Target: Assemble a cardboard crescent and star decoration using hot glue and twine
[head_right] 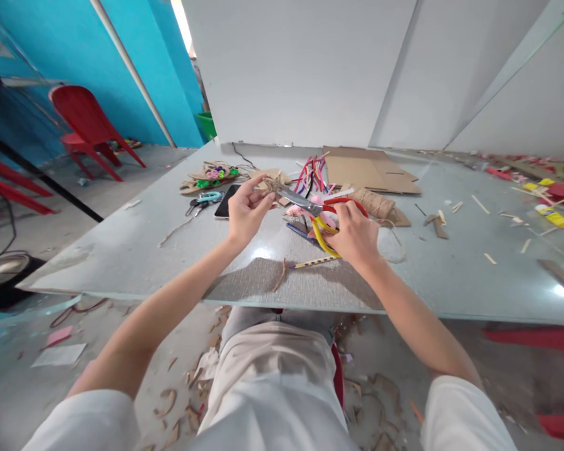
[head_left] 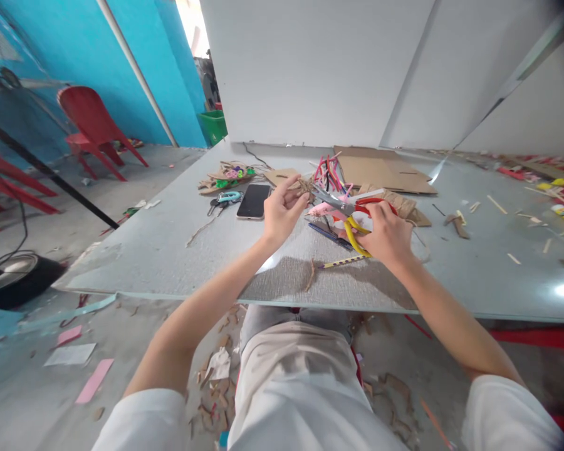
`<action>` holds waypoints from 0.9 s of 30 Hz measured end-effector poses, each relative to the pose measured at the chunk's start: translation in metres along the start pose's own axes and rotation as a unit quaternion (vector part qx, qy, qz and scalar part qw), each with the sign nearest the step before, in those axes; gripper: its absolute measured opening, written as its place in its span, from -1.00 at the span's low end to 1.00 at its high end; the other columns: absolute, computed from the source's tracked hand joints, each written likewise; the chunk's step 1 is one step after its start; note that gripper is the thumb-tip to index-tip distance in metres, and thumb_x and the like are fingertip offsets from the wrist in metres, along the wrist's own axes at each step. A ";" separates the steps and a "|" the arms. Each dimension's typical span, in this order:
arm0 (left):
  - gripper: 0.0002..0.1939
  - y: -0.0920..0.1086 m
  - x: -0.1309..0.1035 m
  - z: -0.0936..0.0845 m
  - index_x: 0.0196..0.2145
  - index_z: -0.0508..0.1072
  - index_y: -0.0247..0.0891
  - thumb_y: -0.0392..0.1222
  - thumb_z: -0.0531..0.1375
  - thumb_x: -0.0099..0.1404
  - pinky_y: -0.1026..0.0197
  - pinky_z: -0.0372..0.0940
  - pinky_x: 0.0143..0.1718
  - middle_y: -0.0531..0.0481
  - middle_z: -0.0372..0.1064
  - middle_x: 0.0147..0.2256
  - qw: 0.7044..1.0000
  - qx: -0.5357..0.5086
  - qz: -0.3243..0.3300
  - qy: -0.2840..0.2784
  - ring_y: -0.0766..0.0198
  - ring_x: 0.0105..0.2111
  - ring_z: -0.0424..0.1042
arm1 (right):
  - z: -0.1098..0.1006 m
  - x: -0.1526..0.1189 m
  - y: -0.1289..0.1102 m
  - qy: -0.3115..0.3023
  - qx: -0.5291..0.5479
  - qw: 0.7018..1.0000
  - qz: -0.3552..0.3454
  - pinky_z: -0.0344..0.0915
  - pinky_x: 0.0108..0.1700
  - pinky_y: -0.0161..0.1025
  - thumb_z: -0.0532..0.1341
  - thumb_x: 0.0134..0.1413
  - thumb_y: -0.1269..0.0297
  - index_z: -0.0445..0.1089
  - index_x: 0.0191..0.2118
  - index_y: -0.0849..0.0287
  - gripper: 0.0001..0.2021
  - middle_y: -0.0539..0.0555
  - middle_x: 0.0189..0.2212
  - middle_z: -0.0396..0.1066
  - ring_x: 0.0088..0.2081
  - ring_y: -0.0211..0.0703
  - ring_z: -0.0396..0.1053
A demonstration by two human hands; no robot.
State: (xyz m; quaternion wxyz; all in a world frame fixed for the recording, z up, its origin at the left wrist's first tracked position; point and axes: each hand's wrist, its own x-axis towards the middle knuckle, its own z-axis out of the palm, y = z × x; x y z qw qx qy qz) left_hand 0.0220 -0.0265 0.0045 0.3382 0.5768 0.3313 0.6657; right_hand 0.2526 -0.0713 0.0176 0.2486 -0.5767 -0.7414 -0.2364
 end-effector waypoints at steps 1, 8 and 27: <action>-0.51 0.000 0.000 0.000 0.12 0.38 -0.22 -0.19 0.28 0.23 0.16 0.55 -0.13 -0.06 0.58 -0.22 1.000 0.001 -0.002 0.001 0.18 -0.17 0.60 | 0.000 0.000 0.000 0.001 -0.001 1.000 -0.003 -0.03 -0.41 -0.26 0.08 0.07 -0.35 0.38 -0.10 0.25 -0.33 0.24 -0.19 0.43 -0.28 -0.03 0.36; -0.51 -0.001 0.001 0.000 0.12 0.38 -0.22 -0.21 0.27 0.23 0.15 0.54 -0.11 -0.08 0.58 -0.17 1.000 0.004 -0.011 -0.007 0.17 -0.14 0.59 | -0.001 0.000 0.001 0.006 -0.014 1.000 -0.004 -0.02 -0.41 -0.27 0.07 0.09 -0.33 0.42 -0.14 0.24 -0.36 0.23 -0.24 0.43 -0.30 -0.06 0.37; -0.56 0.001 0.002 0.001 0.06 0.42 -0.25 -0.25 0.28 0.20 0.15 0.55 -0.16 -0.12 0.57 -0.17 0.999 -0.019 -0.040 -0.024 0.13 -0.15 0.60 | 0.003 -0.001 0.001 -0.029 0.017 0.999 -0.008 0.02 -0.40 -0.24 0.08 0.14 -0.28 0.52 -0.14 0.23 -0.39 0.22 -0.29 0.52 -0.33 -0.02 0.45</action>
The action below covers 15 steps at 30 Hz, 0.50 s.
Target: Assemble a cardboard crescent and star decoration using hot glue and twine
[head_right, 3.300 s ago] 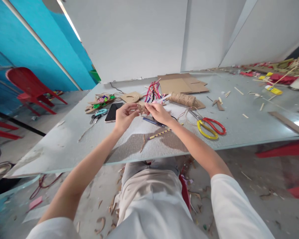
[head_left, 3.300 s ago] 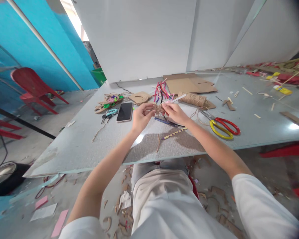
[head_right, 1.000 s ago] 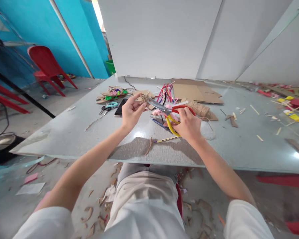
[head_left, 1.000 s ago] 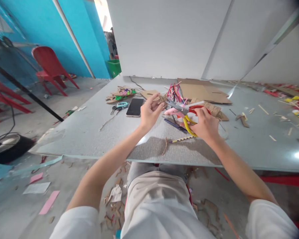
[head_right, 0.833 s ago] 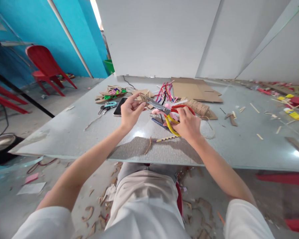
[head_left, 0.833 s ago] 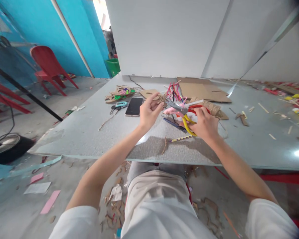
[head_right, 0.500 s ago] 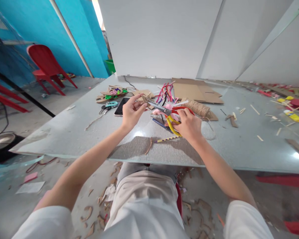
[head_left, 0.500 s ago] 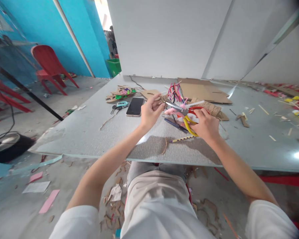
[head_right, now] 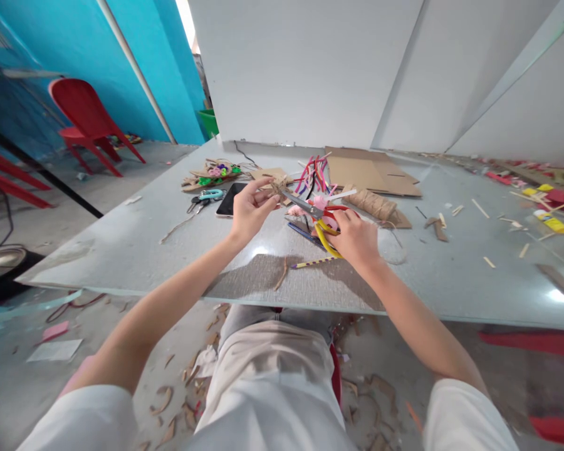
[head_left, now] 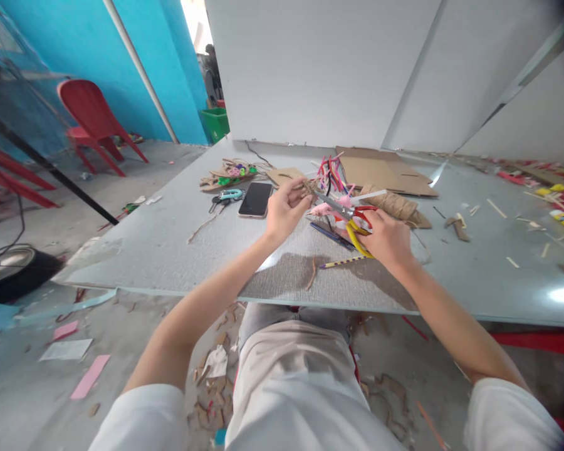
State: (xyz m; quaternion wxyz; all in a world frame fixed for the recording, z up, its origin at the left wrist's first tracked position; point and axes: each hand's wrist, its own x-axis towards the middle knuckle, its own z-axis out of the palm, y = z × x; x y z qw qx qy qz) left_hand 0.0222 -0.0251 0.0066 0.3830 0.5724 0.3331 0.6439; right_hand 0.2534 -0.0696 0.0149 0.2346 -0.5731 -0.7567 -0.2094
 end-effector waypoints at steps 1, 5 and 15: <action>-0.57 -0.001 0.000 0.000 0.05 0.42 -0.26 -0.25 0.28 0.20 0.15 0.55 -0.15 -0.11 0.57 -0.18 1.000 0.001 0.000 0.001 0.13 -0.15 0.60 | 0.000 0.000 0.000 -0.001 -0.009 1.000 0.002 0.02 -0.41 -0.24 0.08 0.14 -0.28 0.51 -0.16 0.24 -0.38 0.22 -0.30 0.52 -0.34 -0.02 0.45; -0.60 -0.003 0.001 0.000 -0.01 0.44 -0.27 -0.28 0.29 0.17 0.17 0.54 -0.13 -0.09 0.57 -0.22 1.000 -0.001 -0.001 0.003 0.16 -0.17 0.60 | 0.000 0.000 0.000 -0.016 -0.031 0.999 -0.005 0.04 -0.41 -0.23 0.06 0.16 -0.27 0.49 -0.22 0.27 -0.39 0.26 -0.33 0.53 -0.33 0.01 0.46; -0.57 -0.003 0.002 -0.001 0.03 0.44 -0.27 -0.27 0.29 0.18 0.11 0.56 -0.17 -0.10 0.57 -0.22 1.000 -0.005 -0.010 -0.011 0.13 -0.20 0.60 | 0.002 0.001 0.001 -0.065 -0.022 0.998 0.009 0.11 -0.40 -0.20 -0.02 0.15 -0.33 0.38 -0.09 0.25 -0.33 0.30 -0.27 0.54 -0.28 0.11 0.49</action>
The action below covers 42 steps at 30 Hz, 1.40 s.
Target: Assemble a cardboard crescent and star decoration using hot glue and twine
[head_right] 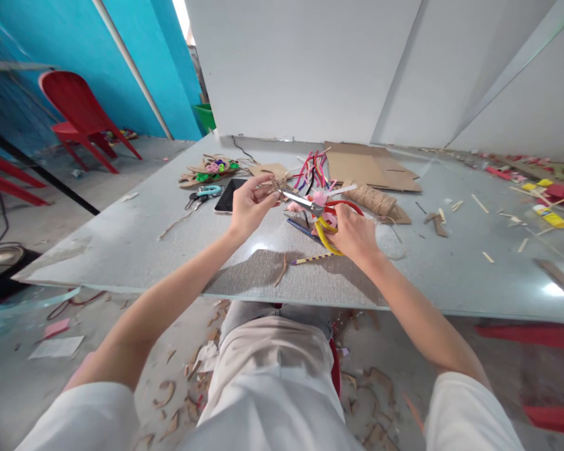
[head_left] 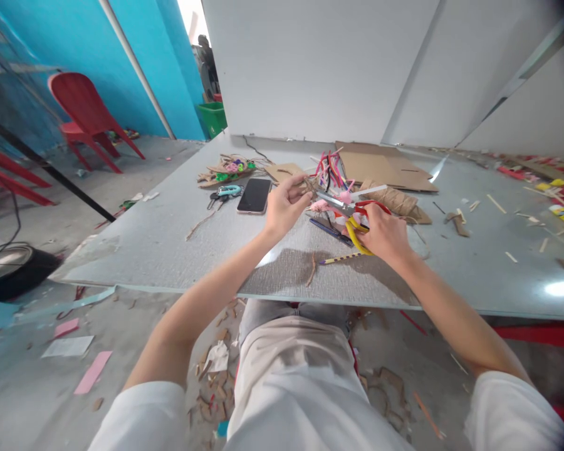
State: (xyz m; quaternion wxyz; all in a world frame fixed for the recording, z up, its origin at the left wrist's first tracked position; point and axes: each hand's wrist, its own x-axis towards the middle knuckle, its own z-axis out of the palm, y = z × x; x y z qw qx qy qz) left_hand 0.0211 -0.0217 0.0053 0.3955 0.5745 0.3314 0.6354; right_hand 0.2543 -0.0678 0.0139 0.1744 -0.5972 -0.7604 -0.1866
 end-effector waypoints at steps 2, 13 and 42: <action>-0.56 0.001 0.000 0.000 0.04 0.43 -0.26 -0.27 0.28 0.18 0.11 0.56 -0.17 -0.10 0.57 -0.21 1.000 -0.002 0.001 0.001 0.14 -0.19 0.60 | 0.001 0.000 -0.001 -0.007 0.009 1.000 -0.002 0.12 -0.40 -0.20 -0.03 0.12 -0.37 0.35 -0.07 0.25 -0.30 0.30 -0.24 0.52 -0.28 0.12 0.48; -0.56 0.003 -0.001 0.002 0.04 0.43 -0.24 -0.26 0.28 0.19 0.22 0.55 -0.21 -0.07 0.58 -0.23 1.000 -0.007 0.012 0.012 0.21 -0.22 0.59 | 0.004 0.000 -0.011 0.021 0.011 0.999 0.030 0.14 -0.38 -0.18 -0.04 0.12 -0.38 0.32 -0.05 0.30 -0.26 0.35 -0.25 0.48 -0.25 0.16 0.43; -0.54 0.004 -0.008 0.009 0.04 0.38 -0.21 -0.30 0.27 0.16 0.17 0.49 -0.11 -0.04 0.55 -0.21 1.000 0.007 0.018 0.013 0.24 -0.24 0.57 | 0.001 0.003 -0.019 -0.018 -0.049 0.999 -0.011 0.18 -0.35 -0.17 -0.05 0.18 -0.31 0.29 -0.12 0.29 -0.35 0.36 -0.15 0.35 -0.10 0.15 0.31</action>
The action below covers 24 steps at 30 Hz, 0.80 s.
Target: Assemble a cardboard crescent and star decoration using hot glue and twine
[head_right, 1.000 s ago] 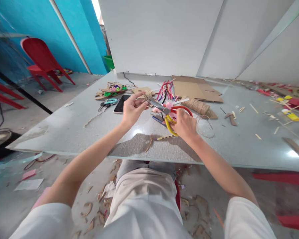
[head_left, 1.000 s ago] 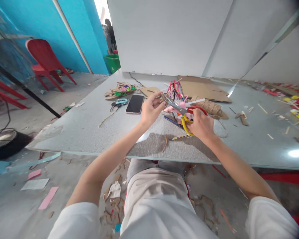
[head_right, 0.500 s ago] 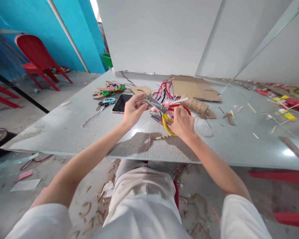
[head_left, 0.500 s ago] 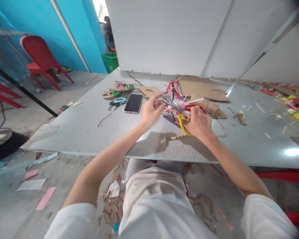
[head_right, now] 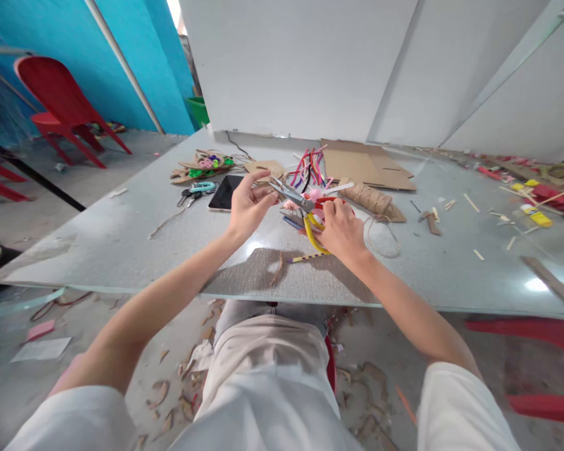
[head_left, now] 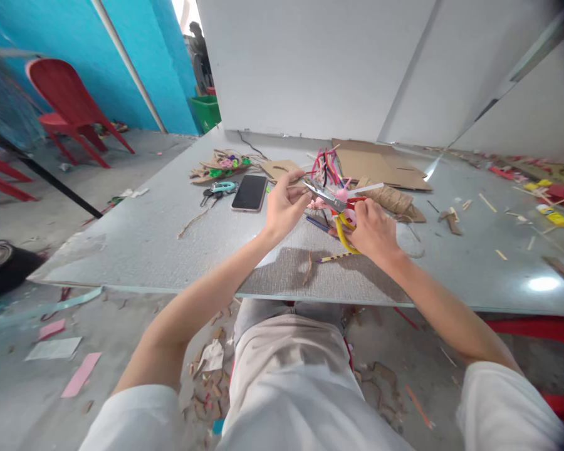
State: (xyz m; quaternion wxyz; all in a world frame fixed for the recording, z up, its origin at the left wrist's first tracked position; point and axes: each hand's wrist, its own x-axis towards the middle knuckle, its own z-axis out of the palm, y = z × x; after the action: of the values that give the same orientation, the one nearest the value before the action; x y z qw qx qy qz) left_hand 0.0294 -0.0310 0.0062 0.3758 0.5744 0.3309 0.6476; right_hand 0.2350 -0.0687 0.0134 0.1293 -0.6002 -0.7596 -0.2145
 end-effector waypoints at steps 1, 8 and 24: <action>-0.53 0.002 -0.001 0.000 0.04 0.38 -0.21 -0.30 0.27 0.15 0.17 0.49 -0.11 -0.04 0.55 -0.20 1.000 0.005 0.004 0.003 0.25 -0.24 0.57 | 0.001 0.000 0.000 0.001 0.000 1.000 -0.003 0.17 -0.36 -0.17 -0.06 0.18 -0.31 0.28 -0.13 0.29 -0.35 0.35 -0.16 0.34 -0.11 0.14 0.31; -0.54 0.003 -0.001 0.000 0.01 0.37 -0.23 -0.32 0.26 0.12 0.20 0.47 -0.20 0.02 0.53 -0.33 1.000 0.012 0.002 0.006 0.30 -0.36 0.53 | 0.003 -0.003 0.000 -0.003 0.007 1.000 -0.017 0.19 -0.35 -0.18 -0.07 0.20 -0.30 0.29 -0.12 0.30 -0.35 0.35 -0.17 0.35 -0.16 0.11 0.35; -0.68 -0.006 0.010 -0.005 -0.11 0.40 -0.25 -0.32 0.25 0.13 0.22 0.48 -0.24 -0.02 0.53 -0.31 0.997 -0.031 -0.064 0.003 0.27 -0.31 0.57 | 0.014 -0.004 -0.002 -0.070 0.123 0.989 0.031 0.31 -0.28 -0.06 0.09 0.03 -0.34 0.21 0.00 0.23 -0.31 0.32 -0.07 0.42 -0.09 0.21 0.42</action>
State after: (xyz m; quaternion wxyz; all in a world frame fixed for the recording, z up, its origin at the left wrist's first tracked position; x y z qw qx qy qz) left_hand 0.0248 -0.0198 0.0055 0.4328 0.5382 0.3482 0.6339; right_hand 0.2352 -0.0659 -0.0016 0.1554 -0.6163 -0.7686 -0.0727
